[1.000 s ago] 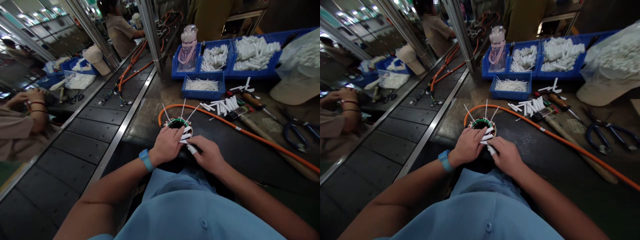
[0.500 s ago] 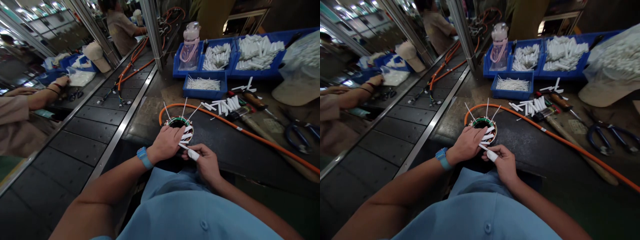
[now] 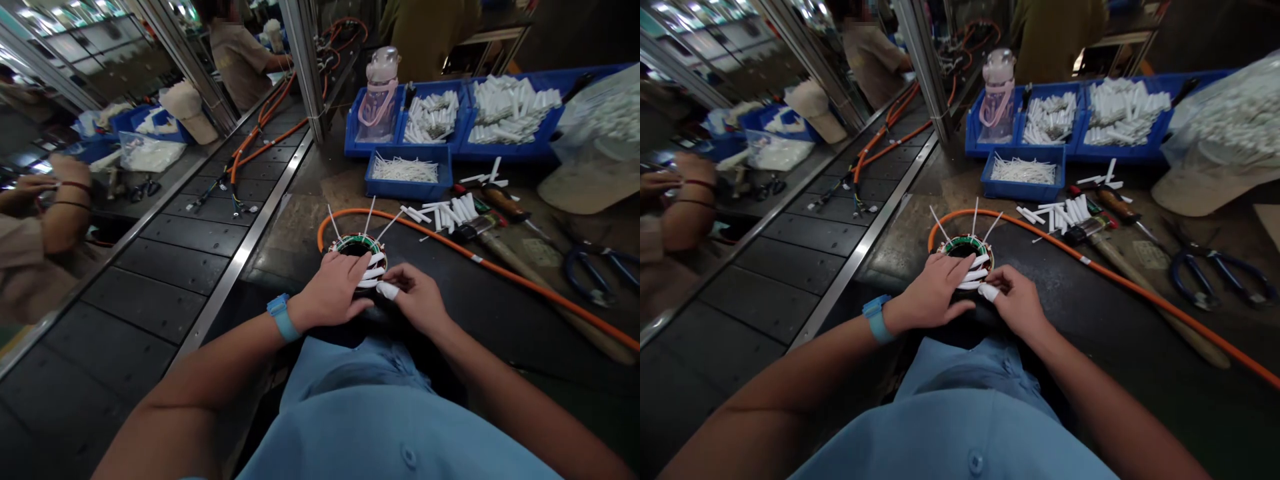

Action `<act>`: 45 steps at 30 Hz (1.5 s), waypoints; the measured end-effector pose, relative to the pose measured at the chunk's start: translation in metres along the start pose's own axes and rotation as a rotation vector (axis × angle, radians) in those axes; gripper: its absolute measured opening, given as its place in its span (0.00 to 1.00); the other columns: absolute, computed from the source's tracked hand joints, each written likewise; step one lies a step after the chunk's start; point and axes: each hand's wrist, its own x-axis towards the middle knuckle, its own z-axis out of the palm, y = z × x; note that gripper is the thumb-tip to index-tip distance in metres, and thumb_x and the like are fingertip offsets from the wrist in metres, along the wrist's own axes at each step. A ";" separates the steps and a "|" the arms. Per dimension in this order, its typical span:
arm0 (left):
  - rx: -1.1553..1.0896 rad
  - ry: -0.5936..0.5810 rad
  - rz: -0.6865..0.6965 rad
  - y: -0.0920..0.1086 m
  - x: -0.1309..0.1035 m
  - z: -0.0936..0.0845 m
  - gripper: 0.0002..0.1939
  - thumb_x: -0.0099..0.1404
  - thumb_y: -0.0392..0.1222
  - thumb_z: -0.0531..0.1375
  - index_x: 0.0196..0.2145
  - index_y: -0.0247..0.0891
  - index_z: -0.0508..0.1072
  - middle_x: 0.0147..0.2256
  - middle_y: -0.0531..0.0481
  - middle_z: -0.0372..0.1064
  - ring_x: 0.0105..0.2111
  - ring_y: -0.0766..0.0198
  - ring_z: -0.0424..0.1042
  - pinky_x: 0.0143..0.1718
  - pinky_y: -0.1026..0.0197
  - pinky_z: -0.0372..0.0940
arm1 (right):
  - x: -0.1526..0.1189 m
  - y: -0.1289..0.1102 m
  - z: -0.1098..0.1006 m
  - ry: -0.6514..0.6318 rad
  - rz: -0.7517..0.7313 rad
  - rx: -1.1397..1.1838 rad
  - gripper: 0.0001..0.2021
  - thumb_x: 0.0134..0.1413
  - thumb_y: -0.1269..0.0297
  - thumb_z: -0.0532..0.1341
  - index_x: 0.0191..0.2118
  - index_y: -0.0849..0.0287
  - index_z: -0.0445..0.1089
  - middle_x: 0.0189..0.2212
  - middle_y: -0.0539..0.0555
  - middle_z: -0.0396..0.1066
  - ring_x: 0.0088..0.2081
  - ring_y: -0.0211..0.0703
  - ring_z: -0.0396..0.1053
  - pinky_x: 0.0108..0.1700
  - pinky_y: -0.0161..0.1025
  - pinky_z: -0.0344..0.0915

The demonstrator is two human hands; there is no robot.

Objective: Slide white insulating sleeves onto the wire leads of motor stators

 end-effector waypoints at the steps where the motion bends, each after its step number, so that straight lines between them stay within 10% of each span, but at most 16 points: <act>1: -0.014 -0.010 0.006 0.000 0.000 -0.001 0.33 0.62 0.51 0.52 0.58 0.27 0.49 0.47 0.36 0.62 0.46 0.53 0.61 0.49 0.48 0.53 | 0.003 0.000 -0.003 -0.015 -0.028 -0.021 0.11 0.38 0.65 0.65 0.31 0.59 0.65 0.25 0.50 0.71 0.27 0.39 0.69 0.32 0.37 0.67; 9: -0.009 0.084 -0.061 0.003 0.001 0.007 0.23 0.65 0.44 0.49 0.55 0.29 0.57 0.41 0.41 0.65 0.42 0.56 0.63 0.48 0.50 0.54 | 0.022 -0.005 -0.026 -0.238 -0.348 -0.475 0.24 0.50 0.67 0.58 0.55 0.54 0.60 0.37 0.51 0.72 0.36 0.41 0.69 0.42 0.40 0.65; 25: 0.258 0.079 -0.163 0.027 0.005 0.004 0.25 0.66 0.47 0.47 0.54 0.27 0.58 0.40 0.39 0.66 0.40 0.56 0.64 0.51 0.48 0.50 | 0.070 -0.055 -0.025 -0.536 -0.534 -1.254 0.11 0.45 0.73 0.57 0.36 0.55 0.70 0.29 0.53 0.74 0.29 0.45 0.69 0.26 0.35 0.51; 28: 0.294 0.089 -0.243 0.035 0.008 0.008 0.35 0.60 0.59 0.51 0.50 0.22 0.61 0.38 0.36 0.64 0.39 0.52 0.63 0.49 0.47 0.52 | 0.073 -0.059 -0.024 -0.600 -0.558 -1.257 0.07 0.45 0.71 0.57 0.32 0.55 0.69 0.26 0.51 0.72 0.28 0.43 0.68 0.26 0.35 0.47; 33: 0.208 0.212 -0.283 0.029 0.011 0.029 0.21 0.62 0.57 0.48 0.33 0.33 0.66 0.29 0.44 0.63 0.32 0.55 0.61 0.36 0.52 0.55 | 0.074 -0.053 -0.027 -0.695 -0.624 -1.120 0.03 0.44 0.70 0.56 0.27 0.55 0.65 0.26 0.49 0.70 0.30 0.41 0.66 0.28 0.34 0.48; 45: 0.261 0.466 -0.068 0.012 0.009 0.044 0.20 0.61 0.55 0.51 0.33 0.33 0.66 0.24 0.49 0.62 0.25 0.61 0.60 0.29 0.55 0.51 | 0.086 -0.060 -0.026 -0.899 -0.573 -1.023 0.05 0.49 0.68 0.56 0.24 0.58 0.62 0.23 0.49 0.66 0.26 0.37 0.62 0.28 0.33 0.48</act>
